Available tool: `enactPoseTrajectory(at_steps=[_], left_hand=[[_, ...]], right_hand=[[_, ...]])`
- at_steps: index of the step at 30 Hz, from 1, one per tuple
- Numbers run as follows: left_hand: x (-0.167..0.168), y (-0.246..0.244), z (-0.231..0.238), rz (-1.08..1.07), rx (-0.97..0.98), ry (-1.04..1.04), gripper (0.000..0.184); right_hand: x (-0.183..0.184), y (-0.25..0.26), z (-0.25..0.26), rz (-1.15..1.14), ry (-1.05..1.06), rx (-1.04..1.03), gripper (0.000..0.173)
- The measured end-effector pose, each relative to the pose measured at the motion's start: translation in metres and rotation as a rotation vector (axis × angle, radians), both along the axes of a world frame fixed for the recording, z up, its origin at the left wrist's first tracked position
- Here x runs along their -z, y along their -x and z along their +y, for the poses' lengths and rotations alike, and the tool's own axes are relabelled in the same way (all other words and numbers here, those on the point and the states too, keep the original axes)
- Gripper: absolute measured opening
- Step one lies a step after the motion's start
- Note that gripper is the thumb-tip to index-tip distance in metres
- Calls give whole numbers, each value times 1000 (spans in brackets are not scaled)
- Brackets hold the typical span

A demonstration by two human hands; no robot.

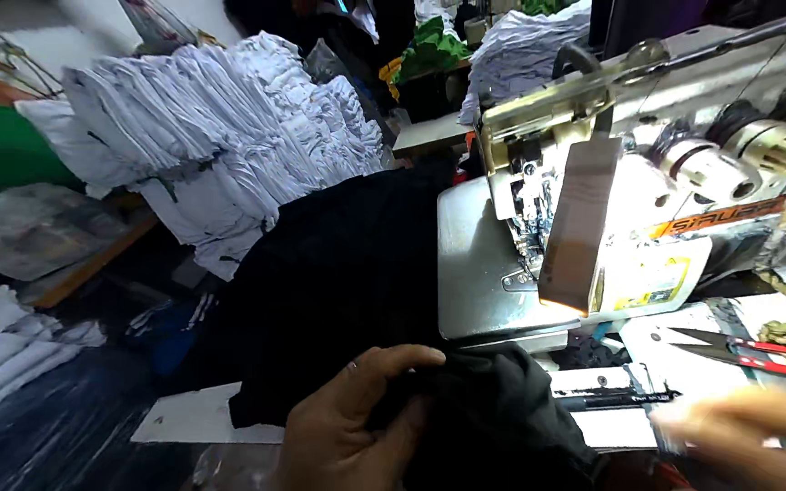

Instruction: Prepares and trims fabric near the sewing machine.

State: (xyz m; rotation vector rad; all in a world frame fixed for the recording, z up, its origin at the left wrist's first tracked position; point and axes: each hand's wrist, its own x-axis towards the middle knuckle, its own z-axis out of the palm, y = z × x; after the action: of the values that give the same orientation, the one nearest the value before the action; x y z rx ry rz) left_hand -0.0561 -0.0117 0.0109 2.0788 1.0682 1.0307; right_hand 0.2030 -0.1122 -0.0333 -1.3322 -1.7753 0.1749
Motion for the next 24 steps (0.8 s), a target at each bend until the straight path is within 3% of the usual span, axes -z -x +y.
enactPoseTrajectory(at_steps=[2,5,9,12,16,19,24], left_hand=[[-3,-5,-6,33,22,-34,15],[-6,-6,-17,105,60,-35,13],[-15,-3,-29,320,195,-8,17],[-9,-8,-34,427,304,-71,21],[2,-10,-31,329,195,-300,43],[12,-24,-27,208,204,-301,49],[34,-48,-27,120,210,-319,15]], right_hand=[[-1,39,10,98,-75,-130,29],[7,65,31,83,-178,-66,15],[6,49,49,163,-147,-58,18],[4,34,55,226,-146,-165,19],[24,31,63,486,-125,-237,18],[28,34,63,688,-72,-230,12],[28,35,60,761,-28,-277,13]])
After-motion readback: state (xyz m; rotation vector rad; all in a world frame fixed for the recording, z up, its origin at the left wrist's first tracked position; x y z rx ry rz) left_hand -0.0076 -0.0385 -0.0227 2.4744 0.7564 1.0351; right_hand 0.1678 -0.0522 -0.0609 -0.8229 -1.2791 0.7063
